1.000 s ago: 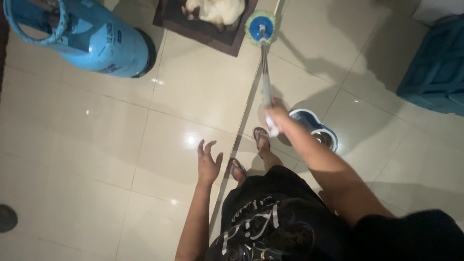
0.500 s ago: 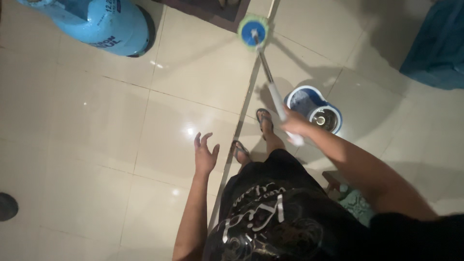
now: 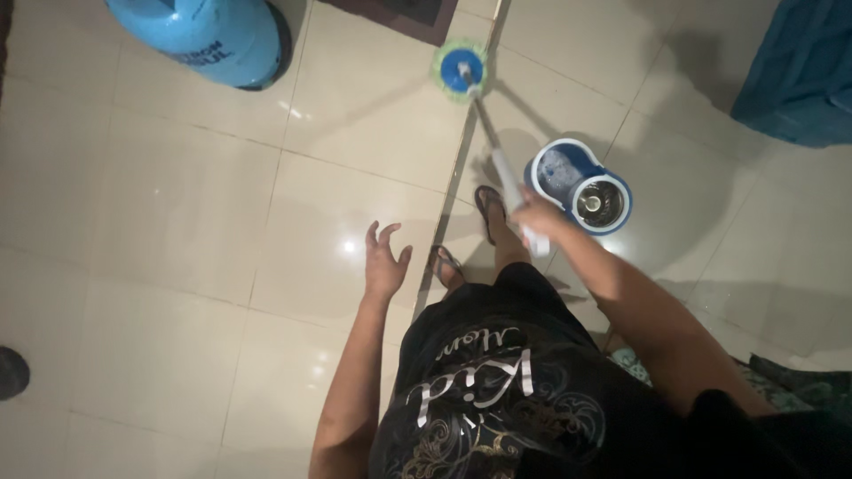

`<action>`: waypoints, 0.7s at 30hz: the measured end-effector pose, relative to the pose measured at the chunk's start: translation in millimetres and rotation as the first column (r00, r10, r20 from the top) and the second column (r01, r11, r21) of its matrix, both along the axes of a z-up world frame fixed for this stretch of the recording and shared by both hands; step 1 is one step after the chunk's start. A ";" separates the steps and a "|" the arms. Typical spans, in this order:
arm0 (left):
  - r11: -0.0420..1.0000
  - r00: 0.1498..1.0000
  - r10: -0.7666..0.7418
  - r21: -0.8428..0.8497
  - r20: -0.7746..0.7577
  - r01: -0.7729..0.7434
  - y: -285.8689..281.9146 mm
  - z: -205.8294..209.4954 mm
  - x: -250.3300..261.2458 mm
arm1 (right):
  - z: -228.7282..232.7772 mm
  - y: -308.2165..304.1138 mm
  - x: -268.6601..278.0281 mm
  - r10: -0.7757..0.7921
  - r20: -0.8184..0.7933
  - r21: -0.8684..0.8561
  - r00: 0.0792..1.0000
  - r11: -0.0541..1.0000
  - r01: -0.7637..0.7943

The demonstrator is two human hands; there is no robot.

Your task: The person mops the tiled floor by moving a spin mop across the surface, periodically rinsing and wringing the mop head in a bucket.

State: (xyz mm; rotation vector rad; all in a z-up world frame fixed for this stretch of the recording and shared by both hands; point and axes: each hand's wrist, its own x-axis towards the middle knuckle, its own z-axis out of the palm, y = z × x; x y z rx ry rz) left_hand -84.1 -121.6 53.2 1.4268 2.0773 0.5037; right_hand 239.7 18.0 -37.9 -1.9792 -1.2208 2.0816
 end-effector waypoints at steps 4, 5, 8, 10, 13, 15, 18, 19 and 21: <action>1.000 1.000 0.005 0.011 -0.014 -0.005 -24.2 -4.5 -9.9 | 3.0 23.7 8.1 0.040 -0.002 0.070 0.999 0.997 -0.039; 1.000 1.000 0.013 0.012 -0.009 -0.013 -25.6 -5.1 -10.7 | 7.8 22.2 14.3 0.112 0.024 0.082 0.993 0.990 -0.113; 0.999 0.999 0.042 -0.002 0.007 -0.042 -30.5 -9.0 -11.1 | 24.4 -0.4 42.2 0.263 0.082 0.050 0.961 0.962 -0.267; 0.997 0.997 0.070 -0.036 0.016 -0.070 -34.7 -13.3 -15.4 | 31.5 -29.4 64.0 0.375 0.073 0.007 0.924 0.926 -0.377; 0.991 0.993 0.112 -0.082 0.029 -0.110 -41.3 -20.8 -18.7 | 45.7 -65.1 112.4 0.607 0.063 0.150 0.792 0.779 -0.609; 0.991 0.991 0.127 -0.048 0.038 -0.125 -45.5 -25.1 -17.4 | 66.6 -77.6 132.7 0.605 -0.082 0.066 0.792 0.797 -0.601; 0.990 0.990 0.140 -0.017 0.035 -0.139 -49.2 -29.2 -9.4 | 98.5 -64.7 129.9 0.646 0.145 -0.149 0.749 0.763 -0.629; 0.989 0.989 0.145 -0.008 0.027 -0.145 -48.9 -29.8 -7.7 | 107.4 -55.1 128.8 0.601 0.142 -0.156 0.786 0.798 -0.582; 0.986 0.986 0.166 0.000 0.022 -0.166 -47.0 -30.0 -3.4 | 118.2 -32.8 126.0 0.506 0.134 -0.173 0.852 0.859 -0.482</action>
